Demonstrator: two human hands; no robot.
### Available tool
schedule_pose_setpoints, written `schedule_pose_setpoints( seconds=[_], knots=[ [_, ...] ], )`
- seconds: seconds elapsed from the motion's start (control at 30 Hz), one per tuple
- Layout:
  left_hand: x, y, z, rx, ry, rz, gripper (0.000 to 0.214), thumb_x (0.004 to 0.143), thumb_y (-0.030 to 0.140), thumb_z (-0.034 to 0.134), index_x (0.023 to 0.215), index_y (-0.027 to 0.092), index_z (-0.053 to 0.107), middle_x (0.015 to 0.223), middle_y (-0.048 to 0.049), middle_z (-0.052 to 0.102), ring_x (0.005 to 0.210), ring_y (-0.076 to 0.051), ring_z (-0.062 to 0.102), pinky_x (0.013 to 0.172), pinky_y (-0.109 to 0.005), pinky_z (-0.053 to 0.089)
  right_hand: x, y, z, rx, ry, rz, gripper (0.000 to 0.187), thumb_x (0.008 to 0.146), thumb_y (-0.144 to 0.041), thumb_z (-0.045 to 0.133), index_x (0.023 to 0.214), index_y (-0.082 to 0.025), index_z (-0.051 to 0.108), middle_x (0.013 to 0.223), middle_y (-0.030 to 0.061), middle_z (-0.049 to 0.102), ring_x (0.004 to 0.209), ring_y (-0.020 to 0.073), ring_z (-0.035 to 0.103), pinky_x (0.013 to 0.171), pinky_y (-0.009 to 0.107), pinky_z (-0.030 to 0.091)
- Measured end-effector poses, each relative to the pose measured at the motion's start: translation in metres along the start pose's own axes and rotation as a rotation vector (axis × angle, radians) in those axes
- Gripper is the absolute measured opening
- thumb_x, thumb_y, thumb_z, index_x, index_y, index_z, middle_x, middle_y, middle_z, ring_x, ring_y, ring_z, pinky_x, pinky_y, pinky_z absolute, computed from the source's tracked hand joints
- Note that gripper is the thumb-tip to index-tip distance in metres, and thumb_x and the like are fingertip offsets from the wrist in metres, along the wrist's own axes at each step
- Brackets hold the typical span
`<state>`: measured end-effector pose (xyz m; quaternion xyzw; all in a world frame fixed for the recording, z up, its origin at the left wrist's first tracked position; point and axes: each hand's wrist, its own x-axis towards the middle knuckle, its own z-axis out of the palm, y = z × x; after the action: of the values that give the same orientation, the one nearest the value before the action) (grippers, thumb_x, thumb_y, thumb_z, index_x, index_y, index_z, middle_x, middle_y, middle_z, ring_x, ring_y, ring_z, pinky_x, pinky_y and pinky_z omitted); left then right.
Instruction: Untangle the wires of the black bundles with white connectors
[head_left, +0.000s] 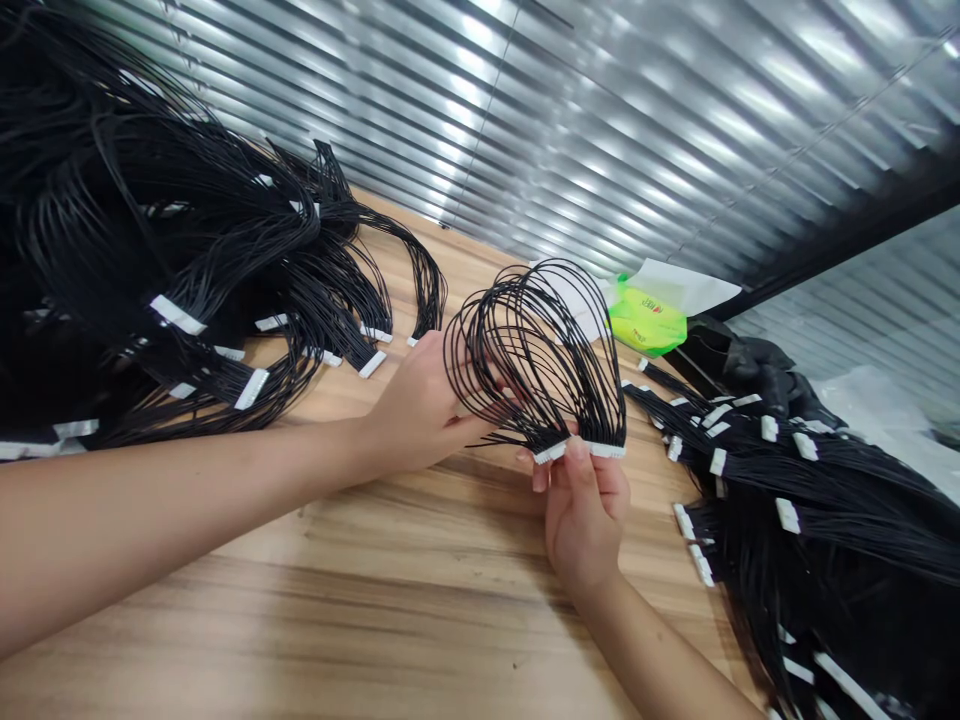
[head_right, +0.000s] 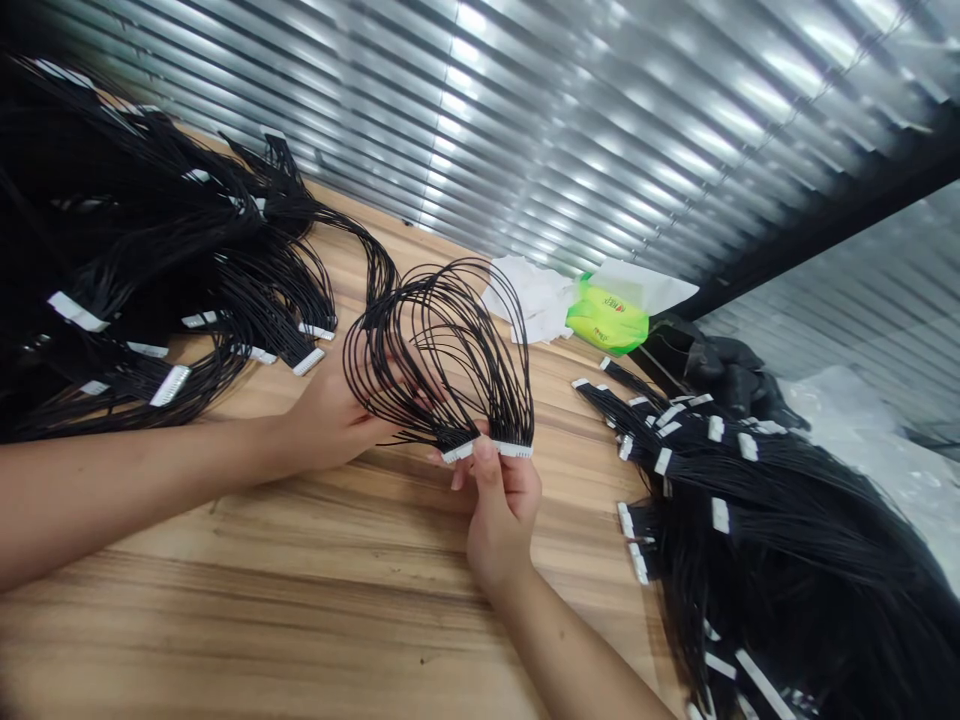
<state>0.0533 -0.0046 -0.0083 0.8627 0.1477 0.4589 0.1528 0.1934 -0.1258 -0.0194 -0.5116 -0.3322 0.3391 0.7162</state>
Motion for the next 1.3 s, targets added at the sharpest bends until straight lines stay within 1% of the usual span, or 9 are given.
schedule_pose_setpoints(
  seconds=[0.23,0.37,0.53,0.6,0.73,0.9,1.1,1.2,1.3],
  knots=[
    [0.001,0.001,0.002,-0.06,-0.007,0.026,0.013,0.09,0.026,0.058,0.091,0.021,0.071,0.094,-0.0019,0.072,0.085,-0.014,0.063,0.075,-0.028,0.04,0.009,0.0,0.001,0.012,0.09,0.006,0.02,0.08,-0.039,0.067,0.076,-0.02,0.062,0.062,-0.0036,0.057,0.054,0.0099,0.048,0.049,0.022,0.038],
    [0.002,0.001,0.002,-0.052,-0.034,0.021,0.013,0.089,0.027,0.061,0.096,0.024,0.072,0.087,0.0002,0.071,0.082,-0.012,0.062,0.074,-0.028,0.039,0.011,0.0,0.002,0.018,0.098,0.004,0.018,0.081,-0.036,0.066,0.076,-0.02,0.062,0.061,-0.0047,0.054,0.054,0.0094,0.046,0.05,0.022,0.037],
    [0.003,0.002,0.001,-0.043,0.021,0.058,0.012,0.087,0.026,0.064,0.095,0.026,0.072,0.085,-0.0006,0.066,0.082,-0.013,0.059,0.074,-0.027,0.039,0.01,0.0,0.003,0.006,0.103,-0.022,0.019,0.08,-0.038,0.067,0.077,-0.019,0.062,0.063,-0.0039,0.054,0.054,0.0097,0.046,0.048,0.022,0.036],
    [0.004,0.003,0.0,-0.011,0.024,0.04,0.011,0.087,0.027,0.064,0.093,0.028,0.073,0.082,-0.0002,0.065,0.081,-0.013,0.057,0.074,-0.028,0.037,0.01,0.0,0.002,-0.009,0.11,-0.022,0.02,0.08,-0.039,0.067,0.079,-0.019,0.062,0.064,-0.0036,0.054,0.054,0.0099,0.047,0.047,0.022,0.036],
    [0.002,0.004,0.001,-0.011,-0.043,-0.047,0.013,0.089,0.028,0.06,0.089,0.024,0.072,0.08,0.0006,0.069,0.082,-0.014,0.059,0.075,-0.03,0.036,0.009,0.001,0.001,-0.021,0.107,-0.034,0.02,0.081,-0.039,0.066,0.078,-0.019,0.062,0.061,-0.0046,0.054,0.051,0.0095,0.045,0.049,0.023,0.037],
    [-0.002,0.004,0.002,-0.106,-0.099,-0.074,0.014,0.092,0.025,0.057,0.096,0.024,0.07,0.084,0.004,0.074,0.076,-0.009,0.064,0.074,-0.027,0.037,0.008,0.001,0.001,-0.003,0.117,-0.041,0.021,0.08,-0.039,0.067,0.078,-0.02,0.061,0.061,-0.0054,0.054,0.05,0.0089,0.043,0.05,0.024,0.037],
    [0.003,0.008,0.0,-0.059,-0.028,0.039,0.01,0.087,0.031,0.065,0.092,0.025,0.071,0.069,0.0072,0.071,0.059,-0.008,0.06,0.076,-0.031,0.034,0.013,-0.003,0.004,0.036,0.161,0.026,0.027,0.077,-0.042,0.069,0.07,-0.018,0.058,0.057,-0.0054,0.051,0.055,0.0101,0.048,0.051,0.023,0.036],
    [0.003,0.009,-0.001,-0.147,-0.061,0.069,0.012,0.091,0.024,0.057,0.094,0.021,0.068,0.071,0.0051,0.071,0.06,-0.008,0.059,0.076,-0.028,0.039,0.015,-0.004,0.004,0.038,0.19,0.035,0.029,0.075,-0.043,0.07,0.067,-0.019,0.056,0.053,-0.0067,0.049,0.055,0.0105,0.049,0.056,0.024,0.039],
    [0.001,0.01,-0.003,-0.331,-0.151,-0.05,0.022,0.096,0.018,0.042,0.103,0.016,0.063,0.072,0.0025,0.068,0.059,-0.006,0.058,0.063,-0.019,0.042,0.013,-0.003,0.004,0.015,0.189,0.016,0.027,0.075,-0.043,0.07,0.07,-0.019,0.058,0.053,-0.0068,0.048,0.056,0.0116,0.051,0.055,0.024,0.038]
  ],
)
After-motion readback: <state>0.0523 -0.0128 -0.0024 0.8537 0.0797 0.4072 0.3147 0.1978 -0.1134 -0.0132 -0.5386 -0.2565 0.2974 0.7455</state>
